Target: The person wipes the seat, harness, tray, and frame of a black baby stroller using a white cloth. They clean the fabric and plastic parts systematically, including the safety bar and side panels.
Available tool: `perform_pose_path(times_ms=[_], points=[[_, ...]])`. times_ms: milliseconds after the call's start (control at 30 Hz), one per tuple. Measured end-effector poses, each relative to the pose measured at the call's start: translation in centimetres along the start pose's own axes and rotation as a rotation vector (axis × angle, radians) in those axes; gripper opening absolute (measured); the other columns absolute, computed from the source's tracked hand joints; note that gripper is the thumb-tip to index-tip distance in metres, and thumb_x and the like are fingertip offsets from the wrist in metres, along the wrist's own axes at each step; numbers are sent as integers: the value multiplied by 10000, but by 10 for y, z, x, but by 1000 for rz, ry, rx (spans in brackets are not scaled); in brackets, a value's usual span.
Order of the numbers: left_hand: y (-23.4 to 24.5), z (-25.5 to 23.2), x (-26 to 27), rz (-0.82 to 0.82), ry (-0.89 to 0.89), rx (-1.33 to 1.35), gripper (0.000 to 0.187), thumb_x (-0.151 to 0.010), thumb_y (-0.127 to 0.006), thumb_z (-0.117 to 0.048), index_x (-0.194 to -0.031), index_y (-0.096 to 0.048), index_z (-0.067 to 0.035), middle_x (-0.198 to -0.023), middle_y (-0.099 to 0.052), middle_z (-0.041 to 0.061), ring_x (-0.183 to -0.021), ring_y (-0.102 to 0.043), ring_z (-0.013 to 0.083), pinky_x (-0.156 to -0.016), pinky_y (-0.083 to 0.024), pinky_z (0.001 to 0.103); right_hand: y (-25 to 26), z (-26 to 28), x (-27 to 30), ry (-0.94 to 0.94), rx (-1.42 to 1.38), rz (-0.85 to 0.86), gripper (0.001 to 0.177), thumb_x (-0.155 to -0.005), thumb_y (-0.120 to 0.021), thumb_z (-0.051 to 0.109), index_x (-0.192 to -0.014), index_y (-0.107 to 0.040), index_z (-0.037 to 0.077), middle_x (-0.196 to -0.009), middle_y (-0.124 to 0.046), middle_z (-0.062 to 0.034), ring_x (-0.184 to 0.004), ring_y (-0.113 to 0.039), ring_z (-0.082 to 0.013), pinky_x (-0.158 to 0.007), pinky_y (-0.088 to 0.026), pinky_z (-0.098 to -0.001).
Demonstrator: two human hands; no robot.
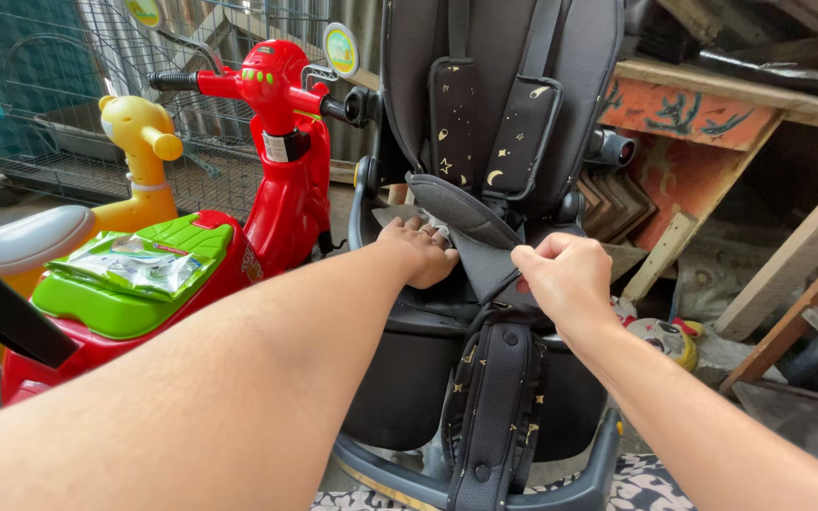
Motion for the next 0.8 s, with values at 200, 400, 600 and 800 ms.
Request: perform_pose_path(times_ms=[200, 400, 600, 800], points=[[17, 22, 11, 113, 170, -147, 830, -1037, -166, -588, -1629, -134, -7, -1720, -137, 122, -1603, -75, 246, -1284, -14, 421, 7, -4, -2, -63, -27, 37, 218, -777, -758, 175, -665, -713, -6, -641, -718, -90, -574, -722, -144, -637, -558, -298], [18, 3, 47, 43, 250, -174, 977, -981, -249, -666, -1592, -104, 83, -1699, -81, 212, -1587, -18, 333, -1253, 20, 423, 5, -13, -6, -73, 33, 37, 224, -797, -767, 208, -694, -739, 10, -637, -736, -113, -592, -716, -156, -645, -535, -287], [14, -51, 110, -97, 352, -87, 945, -996, -275, -590, -1543, -170, 173, -1646, -134, 346, -1550, -85, 449, -1239, -10, 497, 0, -16, -5, -71, -61, 39, 219, -787, -758, 179, -694, -733, -17, -668, -741, -99, -581, -729, -170, -638, -550, -287], [13, -94, 166, -228, 384, 30, 979, -958, -350, -582, -1481, -185, 228, -1582, -135, 409, -1491, -90, 499, -1184, -24, 532, -1, -19, -3, -75, -138, 42, 236, -794, -761, 166, -701, -725, -47, -683, -729, -120, -582, -722, -190, -605, -563, -309]])
Point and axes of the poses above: each hand's wrist, its own x-axis away from the middle knuckle, its own y-axis out of the back of the hand, z = x × y, the point moved 1 cm from there along -x, towards the middle knuckle
